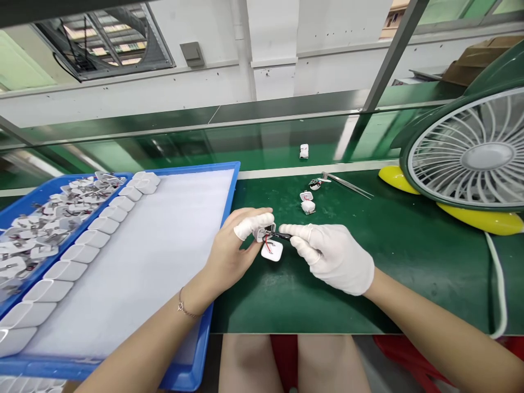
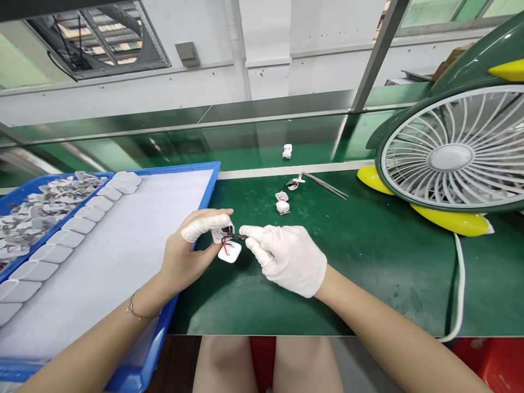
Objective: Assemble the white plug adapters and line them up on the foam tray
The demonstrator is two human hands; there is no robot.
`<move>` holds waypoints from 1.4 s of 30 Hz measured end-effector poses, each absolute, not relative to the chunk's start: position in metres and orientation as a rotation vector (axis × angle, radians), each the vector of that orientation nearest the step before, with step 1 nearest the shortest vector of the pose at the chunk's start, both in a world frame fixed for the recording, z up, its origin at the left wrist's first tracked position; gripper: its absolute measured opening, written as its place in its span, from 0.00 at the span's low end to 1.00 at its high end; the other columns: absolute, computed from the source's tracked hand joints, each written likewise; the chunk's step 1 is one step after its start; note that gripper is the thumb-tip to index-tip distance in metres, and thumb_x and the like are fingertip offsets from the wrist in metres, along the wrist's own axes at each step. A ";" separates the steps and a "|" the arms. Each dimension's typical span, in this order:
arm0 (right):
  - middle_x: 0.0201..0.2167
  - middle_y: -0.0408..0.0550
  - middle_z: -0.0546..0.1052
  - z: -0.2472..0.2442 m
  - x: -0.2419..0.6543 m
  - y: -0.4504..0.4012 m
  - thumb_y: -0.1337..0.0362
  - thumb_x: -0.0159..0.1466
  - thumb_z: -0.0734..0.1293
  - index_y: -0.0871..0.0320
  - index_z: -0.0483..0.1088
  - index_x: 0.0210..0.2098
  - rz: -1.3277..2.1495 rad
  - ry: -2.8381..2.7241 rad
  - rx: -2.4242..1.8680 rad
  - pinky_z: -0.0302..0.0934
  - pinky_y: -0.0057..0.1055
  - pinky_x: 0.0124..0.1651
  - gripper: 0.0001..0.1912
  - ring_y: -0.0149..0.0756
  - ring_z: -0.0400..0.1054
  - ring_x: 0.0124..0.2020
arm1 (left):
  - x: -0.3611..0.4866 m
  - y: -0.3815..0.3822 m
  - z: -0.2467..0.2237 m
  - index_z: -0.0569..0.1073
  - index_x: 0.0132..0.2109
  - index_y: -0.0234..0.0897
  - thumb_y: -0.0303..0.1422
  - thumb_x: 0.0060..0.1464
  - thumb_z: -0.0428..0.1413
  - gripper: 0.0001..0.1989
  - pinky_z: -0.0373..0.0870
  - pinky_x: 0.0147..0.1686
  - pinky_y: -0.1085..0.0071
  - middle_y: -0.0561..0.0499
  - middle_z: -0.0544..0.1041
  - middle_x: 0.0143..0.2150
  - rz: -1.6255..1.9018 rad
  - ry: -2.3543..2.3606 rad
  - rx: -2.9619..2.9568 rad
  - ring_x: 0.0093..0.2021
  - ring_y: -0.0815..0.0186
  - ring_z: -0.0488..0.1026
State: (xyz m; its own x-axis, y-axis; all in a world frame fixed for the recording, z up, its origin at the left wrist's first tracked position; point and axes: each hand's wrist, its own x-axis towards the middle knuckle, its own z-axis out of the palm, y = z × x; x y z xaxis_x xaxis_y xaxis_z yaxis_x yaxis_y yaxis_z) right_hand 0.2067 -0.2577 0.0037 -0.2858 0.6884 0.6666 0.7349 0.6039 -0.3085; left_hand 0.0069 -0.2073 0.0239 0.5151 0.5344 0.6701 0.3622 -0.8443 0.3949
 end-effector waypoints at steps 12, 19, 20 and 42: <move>0.25 0.40 0.75 0.007 0.205 -0.263 0.66 0.68 0.58 0.60 0.72 0.45 -0.015 -2.082 -1.071 0.56 0.29 0.27 0.13 0.27 0.65 0.22 | 0.006 -0.208 0.024 0.69 0.49 0.42 0.20 0.52 0.56 0.19 0.73 0.47 0.64 0.46 0.75 0.51 1.228 0.716 2.416 0.51 0.63 0.72; 0.31 0.44 0.78 0.014 0.208 -0.263 0.66 0.68 0.57 0.60 0.71 0.46 0.082 -2.030 -1.073 0.60 0.27 0.31 0.13 0.28 0.71 0.27 | 0.005 -0.207 0.022 0.68 0.50 0.43 0.20 0.51 0.57 0.20 0.73 0.47 0.63 0.45 0.74 0.52 1.203 0.753 2.406 0.52 0.61 0.71; 0.34 0.44 0.78 0.016 0.208 -0.264 0.66 0.67 0.58 0.59 0.70 0.47 0.189 -2.008 -1.060 0.61 0.26 0.32 0.13 0.27 0.72 0.29 | 0.005 -0.207 0.022 0.68 0.50 0.43 0.21 0.51 0.58 0.20 0.73 0.47 0.63 0.45 0.74 0.52 1.199 0.765 2.399 0.52 0.61 0.71; 0.32 0.45 0.76 0.011 0.196 -0.251 0.62 0.55 0.70 0.59 0.73 0.33 1.161 -1.203 -1.093 0.67 0.29 0.38 0.08 0.32 0.70 0.33 | 0.008 -0.213 0.021 0.66 0.51 0.42 0.21 0.51 0.57 0.21 0.75 0.44 0.65 0.47 0.75 0.47 1.226 0.799 2.518 0.47 0.64 0.73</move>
State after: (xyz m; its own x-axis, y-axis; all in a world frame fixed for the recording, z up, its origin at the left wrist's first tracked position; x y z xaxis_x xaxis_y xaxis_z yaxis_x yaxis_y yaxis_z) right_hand 0.1960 -0.2506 0.0112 0.0093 0.9950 0.0989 -0.0632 0.0993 -0.9930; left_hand 0.0085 -0.2126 0.0207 0.5016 0.5640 0.6560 0.3729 -0.8252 0.4242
